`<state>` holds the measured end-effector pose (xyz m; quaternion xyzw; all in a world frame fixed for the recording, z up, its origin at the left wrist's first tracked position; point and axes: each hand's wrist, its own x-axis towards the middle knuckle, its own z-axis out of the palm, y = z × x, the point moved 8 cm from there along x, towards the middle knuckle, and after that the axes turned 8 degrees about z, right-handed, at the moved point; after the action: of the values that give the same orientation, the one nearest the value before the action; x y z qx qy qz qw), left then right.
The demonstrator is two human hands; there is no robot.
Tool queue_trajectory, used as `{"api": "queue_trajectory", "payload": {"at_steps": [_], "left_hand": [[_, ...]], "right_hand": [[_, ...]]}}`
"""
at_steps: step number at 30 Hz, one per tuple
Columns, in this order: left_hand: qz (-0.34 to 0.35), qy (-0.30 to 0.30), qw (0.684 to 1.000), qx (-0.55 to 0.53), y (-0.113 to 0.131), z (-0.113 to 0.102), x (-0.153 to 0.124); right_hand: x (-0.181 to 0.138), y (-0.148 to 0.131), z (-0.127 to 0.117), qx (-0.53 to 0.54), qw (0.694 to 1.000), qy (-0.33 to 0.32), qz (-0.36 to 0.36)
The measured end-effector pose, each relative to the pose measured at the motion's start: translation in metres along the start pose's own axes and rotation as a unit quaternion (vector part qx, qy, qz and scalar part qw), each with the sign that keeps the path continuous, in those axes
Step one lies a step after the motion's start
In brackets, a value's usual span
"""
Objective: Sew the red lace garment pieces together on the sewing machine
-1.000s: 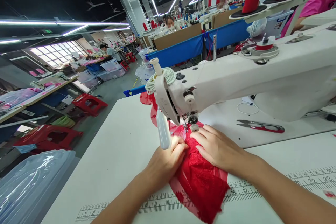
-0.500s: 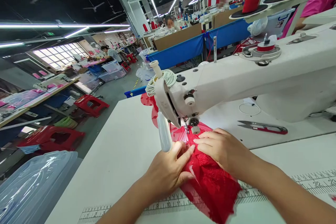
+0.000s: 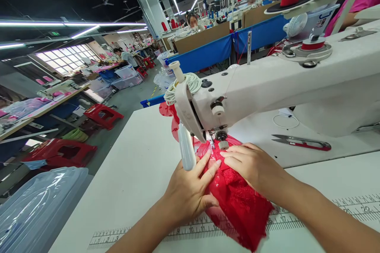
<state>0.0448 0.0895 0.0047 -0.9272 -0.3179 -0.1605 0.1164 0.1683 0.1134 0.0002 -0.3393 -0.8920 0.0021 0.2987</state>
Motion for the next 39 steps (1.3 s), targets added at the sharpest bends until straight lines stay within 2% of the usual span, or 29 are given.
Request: {"api": "queue_trajectory", "payload": {"at_steps": [10, 17, 20, 23, 25, 28, 32, 39], "left_hand": [[0.003, -0.006, 1.0, 0.023, -0.007, 0.001, 0.003], [0.0, -0.002, 1.0, 0.019, -0.014, 0.002, 0.005], [0.039, 0.011, 0.999, 0.0, -0.011, -0.001, 0.008], [0.101, -0.01, 0.994, -0.04, -0.001, 0.002, 0.01], [0.115, -0.023, 0.992, -0.052, 0.003, 0.004, 0.01], [0.09, -0.032, 0.994, -0.057, 0.0, 0.003, 0.01], [0.04, -0.052, 0.995, -0.068, -0.006, 0.002, 0.009], [0.057, -0.035, 0.997, -0.026, -0.001, -0.003, 0.007]], "right_hand": [[0.01, 0.008, 0.005, 0.011, 0.999, -0.031, 0.021], [0.013, 0.013, 0.009, 0.03, 0.998, -0.023, 0.046], [0.017, 0.012, 0.008, 0.031, 0.998, -0.032, 0.038], [0.017, 0.008, 0.005, 0.021, 0.999, -0.03, 0.008], [0.013, 0.004, 0.002, 0.005, 1.0, -0.019, -0.019], [0.004, -0.006, -0.002, 0.001, 0.999, 0.002, -0.051], [0.001, -0.012, -0.005, 0.031, 0.998, 0.0, -0.047], [0.005, -0.007, -0.011, 0.02, 0.999, 0.018, -0.032]]}}
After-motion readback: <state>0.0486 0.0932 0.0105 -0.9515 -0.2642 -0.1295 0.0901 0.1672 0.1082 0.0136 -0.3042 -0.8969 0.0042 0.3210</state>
